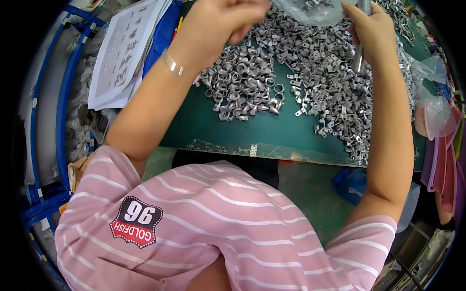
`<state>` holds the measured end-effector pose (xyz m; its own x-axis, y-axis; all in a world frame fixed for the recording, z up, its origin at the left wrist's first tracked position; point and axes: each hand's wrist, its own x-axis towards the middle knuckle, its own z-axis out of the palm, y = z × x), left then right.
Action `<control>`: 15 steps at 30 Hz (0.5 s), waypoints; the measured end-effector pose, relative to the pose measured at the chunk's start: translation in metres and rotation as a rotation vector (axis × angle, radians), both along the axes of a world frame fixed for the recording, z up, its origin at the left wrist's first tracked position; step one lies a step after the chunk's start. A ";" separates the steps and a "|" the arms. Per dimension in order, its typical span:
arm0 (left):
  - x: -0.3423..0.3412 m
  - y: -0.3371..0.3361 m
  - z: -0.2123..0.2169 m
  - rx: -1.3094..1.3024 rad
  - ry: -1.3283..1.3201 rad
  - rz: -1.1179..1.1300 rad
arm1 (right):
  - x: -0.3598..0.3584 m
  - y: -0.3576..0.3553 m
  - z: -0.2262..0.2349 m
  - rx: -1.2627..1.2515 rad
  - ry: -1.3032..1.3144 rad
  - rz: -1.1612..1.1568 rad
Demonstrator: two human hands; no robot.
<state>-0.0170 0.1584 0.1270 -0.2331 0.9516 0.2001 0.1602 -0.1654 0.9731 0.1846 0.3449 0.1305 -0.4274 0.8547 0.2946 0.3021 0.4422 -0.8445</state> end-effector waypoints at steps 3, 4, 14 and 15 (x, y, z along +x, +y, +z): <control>-0.010 -0.058 -0.051 -0.009 0.318 0.156 | -0.004 -0.022 0.002 -0.017 0.006 -0.024; -0.010 -0.073 -0.065 -0.057 0.410 0.142 | 0.002 -0.033 0.004 -0.013 0.006 -0.067; 0.004 -0.128 -0.111 -0.201 0.403 0.250 | 0.028 -0.169 -0.044 -0.374 0.160 -0.047; 0.004 -0.129 -0.112 -0.175 0.248 0.271 | 0.029 -0.179 -0.053 -0.422 0.142 -0.044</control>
<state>-0.0128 0.0294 0.0154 -0.4447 0.8873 0.1221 0.4090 0.0799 0.9090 0.2139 0.1661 0.0779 -0.3688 0.9290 -0.0308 0.1810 0.0392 -0.9827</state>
